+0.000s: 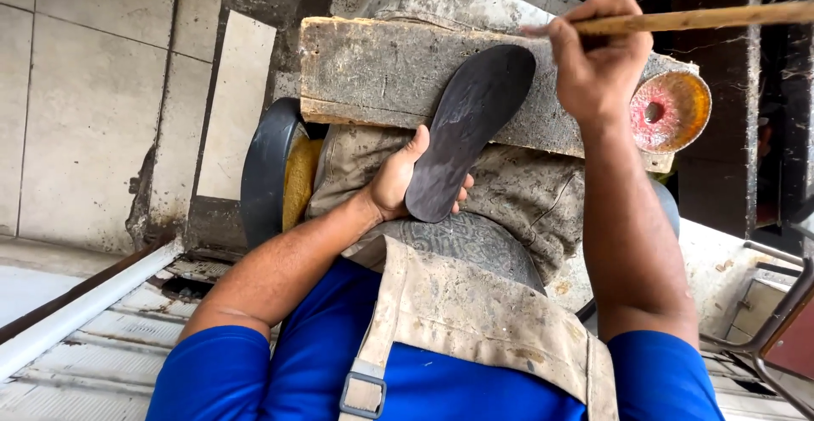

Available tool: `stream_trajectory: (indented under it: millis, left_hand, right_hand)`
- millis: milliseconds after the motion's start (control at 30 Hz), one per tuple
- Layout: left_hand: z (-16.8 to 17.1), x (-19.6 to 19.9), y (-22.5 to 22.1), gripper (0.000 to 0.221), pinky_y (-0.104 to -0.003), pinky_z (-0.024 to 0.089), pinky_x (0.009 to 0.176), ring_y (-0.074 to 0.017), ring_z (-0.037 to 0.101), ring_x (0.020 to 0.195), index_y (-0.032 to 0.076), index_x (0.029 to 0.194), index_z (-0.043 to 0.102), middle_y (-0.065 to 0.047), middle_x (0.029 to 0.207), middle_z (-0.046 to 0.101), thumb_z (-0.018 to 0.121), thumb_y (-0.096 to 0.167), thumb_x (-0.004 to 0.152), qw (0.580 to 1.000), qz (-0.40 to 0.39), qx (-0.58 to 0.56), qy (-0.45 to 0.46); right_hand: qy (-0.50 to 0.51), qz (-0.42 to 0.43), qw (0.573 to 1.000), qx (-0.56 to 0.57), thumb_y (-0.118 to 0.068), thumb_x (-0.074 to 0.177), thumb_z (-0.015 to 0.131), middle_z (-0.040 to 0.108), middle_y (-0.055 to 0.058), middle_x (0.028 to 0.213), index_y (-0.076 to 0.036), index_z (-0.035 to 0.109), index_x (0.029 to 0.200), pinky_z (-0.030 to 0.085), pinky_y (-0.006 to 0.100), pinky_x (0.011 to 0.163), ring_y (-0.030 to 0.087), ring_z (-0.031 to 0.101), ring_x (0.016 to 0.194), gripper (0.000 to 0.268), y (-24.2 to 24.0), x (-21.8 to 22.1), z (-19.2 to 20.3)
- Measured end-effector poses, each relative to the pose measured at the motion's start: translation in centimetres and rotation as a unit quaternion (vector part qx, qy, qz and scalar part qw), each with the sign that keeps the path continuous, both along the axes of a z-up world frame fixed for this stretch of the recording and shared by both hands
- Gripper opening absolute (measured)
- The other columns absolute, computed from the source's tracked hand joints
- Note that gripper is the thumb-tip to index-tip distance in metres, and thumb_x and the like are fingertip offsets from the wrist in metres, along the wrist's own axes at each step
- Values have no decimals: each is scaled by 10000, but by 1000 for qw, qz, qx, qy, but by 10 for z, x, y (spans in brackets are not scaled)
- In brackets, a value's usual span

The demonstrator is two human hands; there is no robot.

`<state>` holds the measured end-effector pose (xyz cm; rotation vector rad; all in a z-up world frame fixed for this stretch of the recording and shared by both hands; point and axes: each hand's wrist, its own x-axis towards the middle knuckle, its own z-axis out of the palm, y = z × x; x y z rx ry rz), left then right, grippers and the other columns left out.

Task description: Applying red dye to a shoe sole using a brush at a repair bench

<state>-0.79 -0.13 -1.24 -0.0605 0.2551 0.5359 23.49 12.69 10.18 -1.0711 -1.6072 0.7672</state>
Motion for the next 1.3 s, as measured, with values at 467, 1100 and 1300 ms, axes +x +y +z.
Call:
stream_trajectory:
  millis: [467,1100,1300]
  left_hand:
    - [-9,4,-5,918,-520,630,716,-378,734,874,-59,1291,605,-296,1090,709,453,767,921,999,-8,-25,18]
    - [21,6,2,857,-533,682,694,-393,781,842,-54,1058,713,-300,982,754,429,749,962,998,27,-6,62]
    - [-9,3,2,930,-509,616,773,-373,720,911,-52,1296,604,-278,1123,699,403,778,925,1000,-12,-3,7]
  right_hand:
    - [-104,-48,993,-10,35,987,798,678,116,855,-39,608,1009,583,323,628,233,750,778,206,-23,-37,-8]
    - [-21,161,986,-33,-18,975,802,721,218,828,-13,699,928,514,320,590,298,678,659,113,-62,-19,-14]
    - [-79,92,993,5,154,1090,679,633,152,870,22,595,1069,448,316,488,176,528,602,159,-42,37,-22]
